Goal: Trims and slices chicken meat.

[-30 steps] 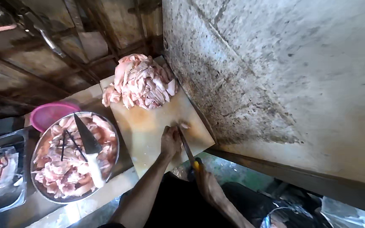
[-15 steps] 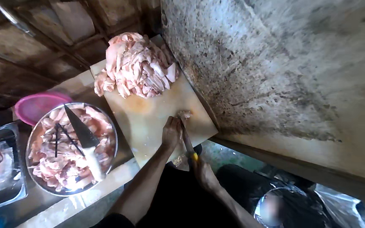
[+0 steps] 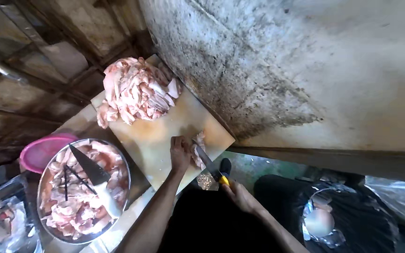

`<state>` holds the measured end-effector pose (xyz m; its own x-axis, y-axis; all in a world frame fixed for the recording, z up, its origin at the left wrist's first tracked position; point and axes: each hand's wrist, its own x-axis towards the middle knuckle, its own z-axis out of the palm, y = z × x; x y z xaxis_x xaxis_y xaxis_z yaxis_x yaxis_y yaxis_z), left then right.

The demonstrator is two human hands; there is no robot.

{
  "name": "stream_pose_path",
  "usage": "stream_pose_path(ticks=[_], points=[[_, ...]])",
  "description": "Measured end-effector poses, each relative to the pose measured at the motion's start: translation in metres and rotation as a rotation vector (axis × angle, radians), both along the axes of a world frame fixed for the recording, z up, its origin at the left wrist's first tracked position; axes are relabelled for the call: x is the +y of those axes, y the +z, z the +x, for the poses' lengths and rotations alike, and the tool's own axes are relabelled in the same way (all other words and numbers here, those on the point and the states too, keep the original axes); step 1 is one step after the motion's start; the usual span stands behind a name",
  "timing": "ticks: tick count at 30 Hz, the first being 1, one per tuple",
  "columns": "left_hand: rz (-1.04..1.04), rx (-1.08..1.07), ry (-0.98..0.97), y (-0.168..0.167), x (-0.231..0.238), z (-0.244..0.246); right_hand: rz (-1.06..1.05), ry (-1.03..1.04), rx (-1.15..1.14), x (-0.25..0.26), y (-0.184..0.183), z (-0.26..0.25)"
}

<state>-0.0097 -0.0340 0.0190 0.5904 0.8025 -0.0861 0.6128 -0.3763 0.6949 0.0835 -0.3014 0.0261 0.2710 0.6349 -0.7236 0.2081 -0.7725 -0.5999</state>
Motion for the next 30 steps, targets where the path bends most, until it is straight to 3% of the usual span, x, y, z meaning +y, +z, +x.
stream_pose_path(ticks=[6, 13, 17, 20, 23, 26, 30], points=[[0.010, 0.114, -0.110, -0.005, -0.023, -0.009, -0.014, -0.076, 0.001, 0.040, 0.007, -0.007], [0.000, 0.089, -0.127, -0.003, -0.018, -0.006, -0.134, -0.029, -0.130, 0.016, 0.029, -0.023], [0.004, 0.139, -0.205, 0.004, -0.027, 0.002, -0.174, -0.056, -0.168, 0.082, 0.048, -0.026], [0.052, 0.198, -0.239, 0.006, -0.028, 0.003, -0.110, -0.026, -0.220, 0.109, 0.036, -0.011], [0.042, 0.291, -0.261, 0.011, -0.024, -0.013, -0.049, 0.004, -0.204, 0.086, 0.022, 0.003], [0.026, 0.274, -0.207, 0.014, -0.009, -0.027, 0.009, -0.060, -0.012, 0.045, 0.006, 0.023], [-0.356, 0.100, -0.011, 0.029, 0.011, -0.047, 0.128, -0.224, 0.174, 0.027, 0.000, 0.028]])
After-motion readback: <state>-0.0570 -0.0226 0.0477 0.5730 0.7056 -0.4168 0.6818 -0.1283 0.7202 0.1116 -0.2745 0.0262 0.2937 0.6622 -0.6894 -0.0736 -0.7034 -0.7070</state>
